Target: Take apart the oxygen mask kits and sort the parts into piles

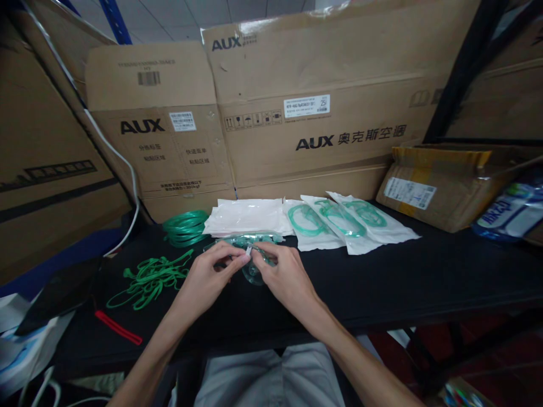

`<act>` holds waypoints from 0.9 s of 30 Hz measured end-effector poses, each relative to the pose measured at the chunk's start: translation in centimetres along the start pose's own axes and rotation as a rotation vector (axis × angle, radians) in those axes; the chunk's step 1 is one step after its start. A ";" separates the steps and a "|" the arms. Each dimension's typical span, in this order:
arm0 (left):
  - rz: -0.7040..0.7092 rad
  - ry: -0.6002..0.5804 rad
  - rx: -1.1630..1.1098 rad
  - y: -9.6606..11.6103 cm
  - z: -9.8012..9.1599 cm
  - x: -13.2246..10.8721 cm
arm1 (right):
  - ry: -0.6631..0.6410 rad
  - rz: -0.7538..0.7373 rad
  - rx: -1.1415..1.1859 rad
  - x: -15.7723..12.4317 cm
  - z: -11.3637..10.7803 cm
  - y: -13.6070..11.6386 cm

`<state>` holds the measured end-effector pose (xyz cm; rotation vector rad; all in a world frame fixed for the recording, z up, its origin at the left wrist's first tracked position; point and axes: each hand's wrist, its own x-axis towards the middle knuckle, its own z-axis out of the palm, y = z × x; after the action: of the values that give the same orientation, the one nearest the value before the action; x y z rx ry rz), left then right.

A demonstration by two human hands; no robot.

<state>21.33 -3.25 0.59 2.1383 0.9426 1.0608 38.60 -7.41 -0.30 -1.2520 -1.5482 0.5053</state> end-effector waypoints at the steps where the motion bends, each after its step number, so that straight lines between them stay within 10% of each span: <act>1: -0.001 0.000 -0.008 0.0 0.0 0.0 | -0.008 -0.007 -0.008 0.0 0.0 -0.1; 27: 0.019 0.015 -0.169 -0.8 2.3 -0.2 | -0.041 -0.022 -0.324 -0.1 -1.4 -1.1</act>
<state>22.91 -3.34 -1.30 2.0068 0.8108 1.1255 39.37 -8.25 1.07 -1.4733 -1.7246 0.2734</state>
